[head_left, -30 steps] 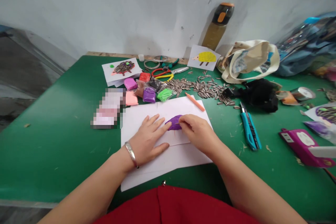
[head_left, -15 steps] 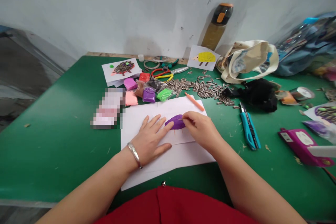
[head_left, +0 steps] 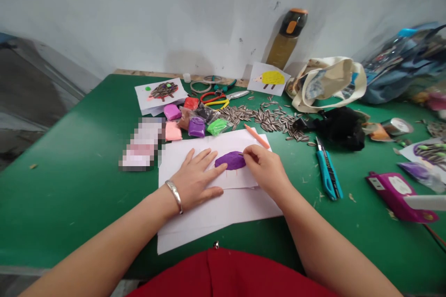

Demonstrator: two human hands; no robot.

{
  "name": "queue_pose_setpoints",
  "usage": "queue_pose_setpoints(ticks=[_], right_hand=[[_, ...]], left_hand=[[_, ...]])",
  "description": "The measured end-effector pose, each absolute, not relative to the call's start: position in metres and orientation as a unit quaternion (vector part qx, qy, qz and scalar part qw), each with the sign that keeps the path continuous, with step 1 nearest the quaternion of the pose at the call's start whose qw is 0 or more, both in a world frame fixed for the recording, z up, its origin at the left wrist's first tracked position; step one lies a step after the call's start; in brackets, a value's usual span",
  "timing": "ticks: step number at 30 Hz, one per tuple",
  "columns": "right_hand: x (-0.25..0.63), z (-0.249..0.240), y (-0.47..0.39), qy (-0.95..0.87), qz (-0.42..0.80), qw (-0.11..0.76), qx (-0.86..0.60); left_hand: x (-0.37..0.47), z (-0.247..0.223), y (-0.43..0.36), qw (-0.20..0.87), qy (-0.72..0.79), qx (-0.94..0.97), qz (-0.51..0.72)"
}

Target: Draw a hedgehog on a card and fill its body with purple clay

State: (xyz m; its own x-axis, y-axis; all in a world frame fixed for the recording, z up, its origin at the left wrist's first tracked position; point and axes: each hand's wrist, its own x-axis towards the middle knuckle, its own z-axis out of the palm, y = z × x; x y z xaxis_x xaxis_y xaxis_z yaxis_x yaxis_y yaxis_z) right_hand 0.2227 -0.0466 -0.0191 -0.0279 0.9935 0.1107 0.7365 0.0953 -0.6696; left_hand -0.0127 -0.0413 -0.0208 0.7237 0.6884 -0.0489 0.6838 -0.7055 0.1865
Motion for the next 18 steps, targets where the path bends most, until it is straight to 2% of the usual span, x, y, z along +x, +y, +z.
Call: queue_pose_setpoints(ticks=[11, 18], right_hand=[[0.2239, -0.0201, -0.0449, -0.682, 0.233, 0.288, -0.63], [0.2217, -0.0159, -0.0474, -0.73, 0.243, 0.256, -0.585]], left_hand=[[-0.0046, -0.0211, -0.0467, 0.1, 0.396, 0.912, 0.024], [-0.0046, -0.0283, -0.0488, 0.087, 0.405, 0.909, 0.041]])
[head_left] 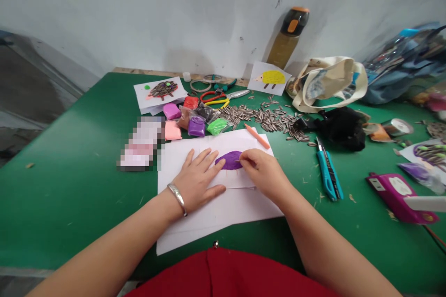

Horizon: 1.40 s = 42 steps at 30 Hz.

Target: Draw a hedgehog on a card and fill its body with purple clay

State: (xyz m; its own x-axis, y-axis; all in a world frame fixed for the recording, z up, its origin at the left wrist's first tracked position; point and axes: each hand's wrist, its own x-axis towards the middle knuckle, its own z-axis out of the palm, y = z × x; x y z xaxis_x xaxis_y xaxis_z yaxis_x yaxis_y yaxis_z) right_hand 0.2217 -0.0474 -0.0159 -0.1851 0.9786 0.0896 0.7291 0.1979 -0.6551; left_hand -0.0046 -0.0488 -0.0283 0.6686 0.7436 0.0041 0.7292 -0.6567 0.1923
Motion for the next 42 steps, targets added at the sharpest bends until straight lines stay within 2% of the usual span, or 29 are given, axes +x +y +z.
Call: queue_pose_setpoints(ticks=[12, 19, 28, 36, 42], right_hand=[[0.2199, -0.0158, -0.0508, -0.775, 0.234, 0.214, -0.546], [0.2142, -0.0221, -0.0512, -0.807, 0.171, 0.183, -0.536], [0.2192, -0.0152, -0.0514, -0.77, 0.224, 0.212, -0.559], [0.2129, -0.0202, -0.0511, -0.805, 0.173, 0.166, -0.543], [0.216, -0.0188, -0.0508, -0.792, 0.193, 0.186, -0.549]], left_hand=[[0.0001, -0.0241, -0.0511, 0.09, 0.406, 0.909, 0.032], [0.0007, -0.0253, -0.0521, 0.083, 0.411, 0.907, 0.032], [0.001, -0.0237, -0.0512, 0.088, 0.409, 0.908, 0.021], [0.0004, -0.0234, -0.0512, 0.08, 0.407, 0.91, 0.008], [0.0006, -0.0238, -0.0518, 0.083, 0.412, 0.907, 0.009]])
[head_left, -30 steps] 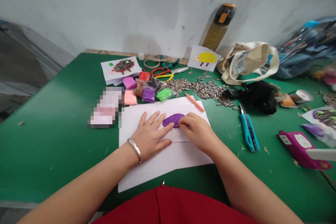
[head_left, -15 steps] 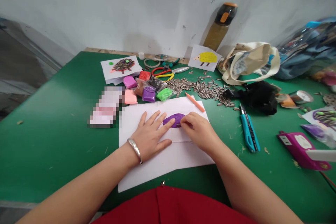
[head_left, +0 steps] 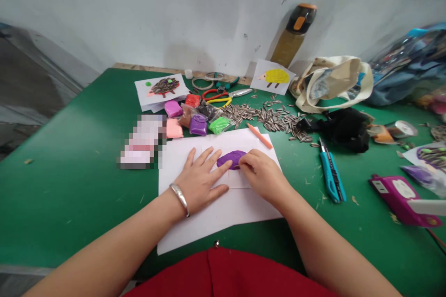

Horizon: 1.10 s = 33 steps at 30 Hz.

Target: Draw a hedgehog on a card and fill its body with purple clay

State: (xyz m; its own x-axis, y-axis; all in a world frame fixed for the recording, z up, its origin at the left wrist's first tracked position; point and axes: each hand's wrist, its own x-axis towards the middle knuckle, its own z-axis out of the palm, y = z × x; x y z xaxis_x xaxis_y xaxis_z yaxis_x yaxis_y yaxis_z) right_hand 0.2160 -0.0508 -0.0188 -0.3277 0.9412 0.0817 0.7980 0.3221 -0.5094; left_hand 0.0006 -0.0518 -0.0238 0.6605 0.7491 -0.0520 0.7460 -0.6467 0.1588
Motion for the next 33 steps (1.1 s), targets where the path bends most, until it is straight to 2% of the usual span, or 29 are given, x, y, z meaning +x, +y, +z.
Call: queue_pose_setpoints(ticks=[13, 18, 26, 33], right_hand=[[0.2174, -0.0149, -0.0526, -0.799, 0.18, 0.163, -0.55], [0.2208, -0.0124, -0.0523, -0.78, 0.201, 0.186, -0.563], [0.2166, -0.0144, -0.0537, -0.799, 0.166, 0.153, -0.557], [0.2169, -0.0101, -0.0553, -0.779, 0.212, 0.171, -0.564]], left_hand=[[0.0008, -0.024, -0.0516, 0.081, 0.412, 0.908, 0.013], [0.0001, -0.0239, -0.0515, 0.081, 0.415, 0.906, 0.01], [0.0001, -0.0243, -0.0511, 0.078, 0.419, 0.904, -0.003], [0.0005, -0.024, -0.0511, 0.078, 0.42, 0.904, -0.003]])
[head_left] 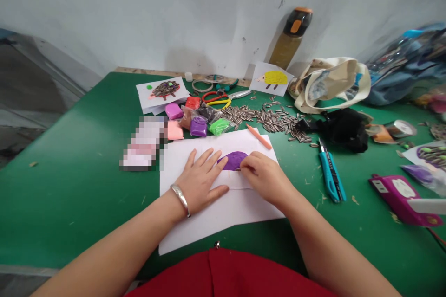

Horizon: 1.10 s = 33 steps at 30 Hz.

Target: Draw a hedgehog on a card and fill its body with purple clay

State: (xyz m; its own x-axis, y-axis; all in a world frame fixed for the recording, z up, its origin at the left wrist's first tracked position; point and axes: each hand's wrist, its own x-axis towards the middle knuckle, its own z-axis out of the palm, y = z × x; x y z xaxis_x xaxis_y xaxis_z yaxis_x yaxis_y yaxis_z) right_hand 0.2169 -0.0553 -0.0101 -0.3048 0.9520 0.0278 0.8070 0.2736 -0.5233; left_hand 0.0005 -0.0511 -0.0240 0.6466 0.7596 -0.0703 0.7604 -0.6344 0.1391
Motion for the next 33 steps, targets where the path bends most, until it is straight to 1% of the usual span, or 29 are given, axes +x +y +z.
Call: queue_pose_setpoints(ticks=[5, 11, 15, 20, 25, 33], right_hand=[[0.213, -0.014, -0.056, -0.797, 0.17, 0.147, -0.561], [0.209, -0.017, -0.057, -0.801, 0.177, 0.16, -0.548], [0.205, -0.018, -0.059, -0.808, 0.132, 0.148, -0.555], [0.202, -0.019, -0.06, -0.809, 0.143, 0.175, -0.543], [0.199, -0.02, -0.061, -0.817, 0.115, 0.156, -0.544], [0.196, -0.023, -0.06, -0.831, 0.092, 0.151, -0.527]], left_hand=[[0.0, -0.023, -0.051, 0.084, 0.421, 0.903, -0.003], [0.0, -0.023, -0.051, 0.089, 0.422, 0.902, 0.001], [0.0, -0.023, -0.051, 0.091, 0.42, 0.903, 0.003], [0.0, -0.025, -0.051, 0.087, 0.419, 0.904, 0.011], [0.0, -0.025, -0.051, 0.087, 0.419, 0.904, 0.009], [0.0, -0.026, -0.05, 0.088, 0.422, 0.902, 0.012]])
